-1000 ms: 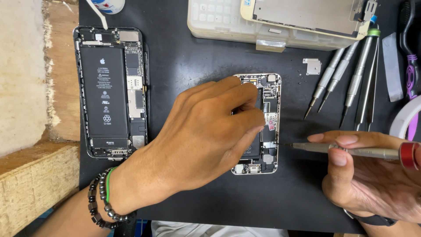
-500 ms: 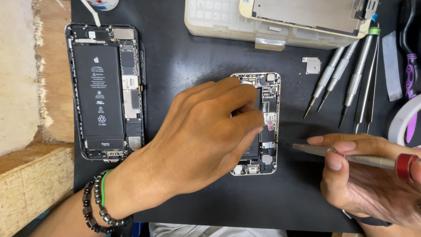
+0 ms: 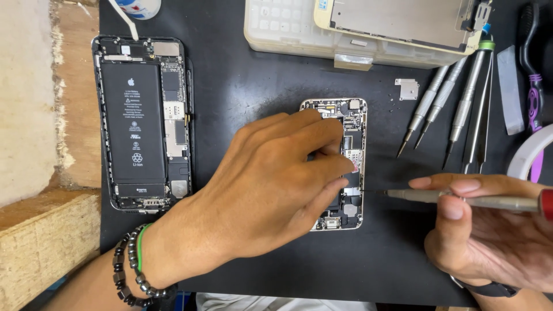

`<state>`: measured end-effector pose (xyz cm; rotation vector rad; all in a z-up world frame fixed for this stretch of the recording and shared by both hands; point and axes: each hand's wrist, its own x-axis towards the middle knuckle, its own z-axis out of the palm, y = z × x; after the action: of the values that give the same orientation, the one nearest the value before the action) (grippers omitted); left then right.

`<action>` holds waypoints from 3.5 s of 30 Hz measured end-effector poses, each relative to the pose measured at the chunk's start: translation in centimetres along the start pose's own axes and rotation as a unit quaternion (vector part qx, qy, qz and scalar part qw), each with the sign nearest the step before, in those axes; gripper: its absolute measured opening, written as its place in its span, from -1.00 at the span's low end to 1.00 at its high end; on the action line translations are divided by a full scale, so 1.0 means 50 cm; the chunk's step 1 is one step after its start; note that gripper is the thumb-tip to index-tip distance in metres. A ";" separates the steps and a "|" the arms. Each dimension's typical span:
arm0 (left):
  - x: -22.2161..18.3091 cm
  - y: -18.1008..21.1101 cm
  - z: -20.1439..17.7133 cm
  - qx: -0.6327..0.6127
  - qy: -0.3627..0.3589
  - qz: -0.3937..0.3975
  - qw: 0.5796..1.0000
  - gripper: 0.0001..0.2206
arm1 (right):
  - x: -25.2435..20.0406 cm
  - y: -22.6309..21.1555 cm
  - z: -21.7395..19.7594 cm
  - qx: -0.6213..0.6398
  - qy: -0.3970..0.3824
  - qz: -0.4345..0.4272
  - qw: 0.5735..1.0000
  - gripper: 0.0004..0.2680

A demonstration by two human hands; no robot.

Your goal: A technician is repairing a smartphone by using a precision screwdriver and their fingers to manipulate internal components and connectors.

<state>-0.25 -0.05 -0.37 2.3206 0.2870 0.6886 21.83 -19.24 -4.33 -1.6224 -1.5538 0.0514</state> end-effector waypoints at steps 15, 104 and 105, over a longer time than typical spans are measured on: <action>-0.002 0.010 0.002 -0.043 -0.019 0.022 0.999 -0.85 | -0.014 0.001 0.010 0.045 0.061 0.051 0.996 -0.81; -0.018 0.043 0.048 0.141 0.013 0.035 0.989 -0.68 | 0.048 -0.040 0.047 0.086 0.069 0.110 0.988 -0.55; -0.020 0.045 0.050 0.139 0.012 0.038 0.989 -0.66 | 0.050 -0.042 0.046 0.081 0.065 0.105 0.989 -0.55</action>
<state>0.35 -3.50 -0.79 2.6012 0.3238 0.7546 19.44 -16.25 -3.26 -1.6200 -1.2432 0.1771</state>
